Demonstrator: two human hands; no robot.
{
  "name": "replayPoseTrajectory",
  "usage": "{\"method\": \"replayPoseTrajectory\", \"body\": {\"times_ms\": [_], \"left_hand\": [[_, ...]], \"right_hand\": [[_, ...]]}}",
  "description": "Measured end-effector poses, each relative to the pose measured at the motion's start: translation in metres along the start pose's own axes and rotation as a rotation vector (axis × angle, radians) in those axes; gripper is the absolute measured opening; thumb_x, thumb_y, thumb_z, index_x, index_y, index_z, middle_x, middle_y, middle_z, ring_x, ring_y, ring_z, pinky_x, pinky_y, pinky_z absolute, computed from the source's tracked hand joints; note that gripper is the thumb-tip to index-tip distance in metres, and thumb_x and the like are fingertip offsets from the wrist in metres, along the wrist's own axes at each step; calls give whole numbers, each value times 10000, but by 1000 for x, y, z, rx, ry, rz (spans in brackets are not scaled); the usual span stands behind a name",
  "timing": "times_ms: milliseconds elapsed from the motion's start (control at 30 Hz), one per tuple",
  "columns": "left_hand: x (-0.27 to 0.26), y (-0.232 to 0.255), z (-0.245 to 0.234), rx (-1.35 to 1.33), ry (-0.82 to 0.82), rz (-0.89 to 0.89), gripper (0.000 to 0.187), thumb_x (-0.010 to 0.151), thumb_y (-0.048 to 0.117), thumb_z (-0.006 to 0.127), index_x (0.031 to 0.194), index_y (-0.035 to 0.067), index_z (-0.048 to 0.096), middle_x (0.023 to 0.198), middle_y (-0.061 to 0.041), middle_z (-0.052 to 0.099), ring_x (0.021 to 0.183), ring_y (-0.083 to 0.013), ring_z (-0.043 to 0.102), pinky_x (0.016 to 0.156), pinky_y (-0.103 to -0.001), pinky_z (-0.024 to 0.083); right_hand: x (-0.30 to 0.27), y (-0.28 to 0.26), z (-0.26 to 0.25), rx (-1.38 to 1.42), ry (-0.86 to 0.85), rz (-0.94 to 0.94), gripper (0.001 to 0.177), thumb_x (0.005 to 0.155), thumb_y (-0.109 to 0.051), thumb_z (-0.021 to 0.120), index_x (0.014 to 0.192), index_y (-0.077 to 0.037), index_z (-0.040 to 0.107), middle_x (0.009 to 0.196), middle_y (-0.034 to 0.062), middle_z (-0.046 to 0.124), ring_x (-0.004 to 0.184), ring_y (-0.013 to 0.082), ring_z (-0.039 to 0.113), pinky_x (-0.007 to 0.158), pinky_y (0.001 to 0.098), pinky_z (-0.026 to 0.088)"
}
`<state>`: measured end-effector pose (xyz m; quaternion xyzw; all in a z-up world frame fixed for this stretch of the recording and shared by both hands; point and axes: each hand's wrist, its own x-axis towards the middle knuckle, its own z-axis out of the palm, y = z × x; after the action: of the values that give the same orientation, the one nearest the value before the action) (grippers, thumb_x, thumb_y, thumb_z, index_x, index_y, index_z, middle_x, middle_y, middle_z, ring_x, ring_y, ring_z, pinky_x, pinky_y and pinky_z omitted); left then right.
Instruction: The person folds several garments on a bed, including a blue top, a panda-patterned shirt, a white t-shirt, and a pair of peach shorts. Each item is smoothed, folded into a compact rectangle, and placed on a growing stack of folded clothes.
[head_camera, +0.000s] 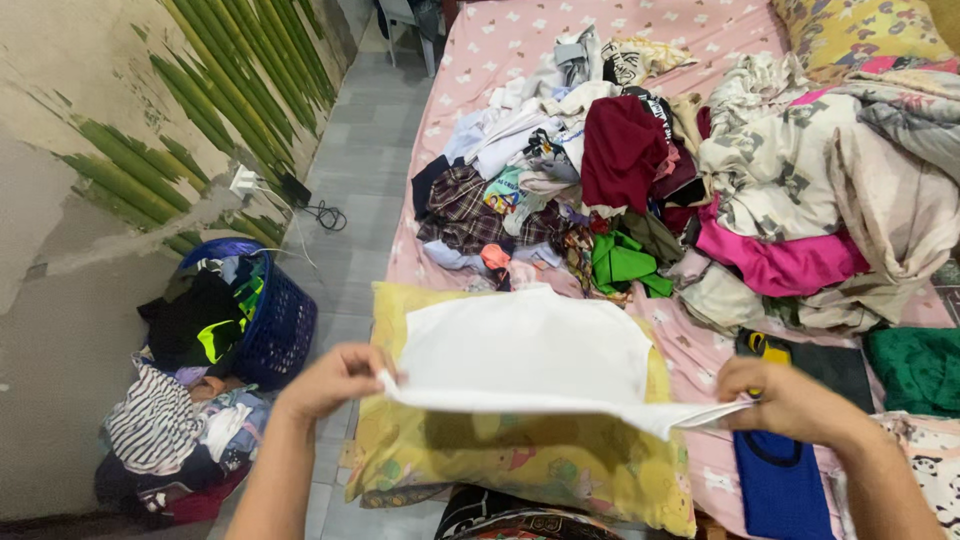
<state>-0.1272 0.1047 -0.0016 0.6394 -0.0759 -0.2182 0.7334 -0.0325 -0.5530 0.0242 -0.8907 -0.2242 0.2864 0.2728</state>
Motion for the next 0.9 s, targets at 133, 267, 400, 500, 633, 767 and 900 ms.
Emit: {"method": "replayPoseTrajectory", "body": {"times_ms": [133,267,400,500,633,767,900], "left_hand": [[11,-64,-21,-117,-8,-198,164,861,57,795,998,27,712,1024,-77,720,945,-171,678,844,-328,534],[65,-89,-28,-505,217,-68,366,895,223,711,1175,-13,699,1115,-121,770,1007,-231,712,902,-390,571],[79,-124,-11,-597,475,-336,508,894,384,629,1256,28,649,1108,-113,768,989,-241,725,872,-406,582],[68,-165,1,-442,550,-454,452,892,250,698,1289,45,626,1136,-94,743,1006,-227,702,890,-411,564],[51,-207,4,-257,471,-452,446,832,70,761,1257,-6,647,1145,-108,759,1010,-208,731,912,-364,580],[54,-206,-4,-195,500,-558,402,861,71,740,1229,-78,680,1110,-171,765,954,-268,745,863,-388,598],[55,-188,-10,-292,496,-511,398,866,71,694,1246,-44,662,1124,-159,757,964,-260,737,867,-399,593]], "right_hand": [[42,52,30,262,-102,74,193,766,-136,828,909,-12,791,859,100,695,841,198,605,778,357,540],[118,48,61,1493,187,36,513,884,-316,692,1282,-5,606,1205,132,721,1063,264,702,954,430,548],[144,42,104,1402,147,396,548,882,-390,654,1345,-100,636,1273,75,727,1126,223,677,944,395,525],[131,81,138,1185,109,599,498,902,-355,699,1310,-75,643,1222,102,725,1082,241,688,939,421,531],[106,122,161,960,-27,574,444,835,-187,799,1241,-45,695,1123,82,741,987,215,697,906,404,555],[104,117,149,1203,64,334,420,794,-178,766,1194,-72,693,1059,49,767,951,199,705,869,380,550],[106,110,139,1065,348,387,404,819,-213,760,1189,-87,660,1024,-6,724,939,150,650,809,374,514]]}}
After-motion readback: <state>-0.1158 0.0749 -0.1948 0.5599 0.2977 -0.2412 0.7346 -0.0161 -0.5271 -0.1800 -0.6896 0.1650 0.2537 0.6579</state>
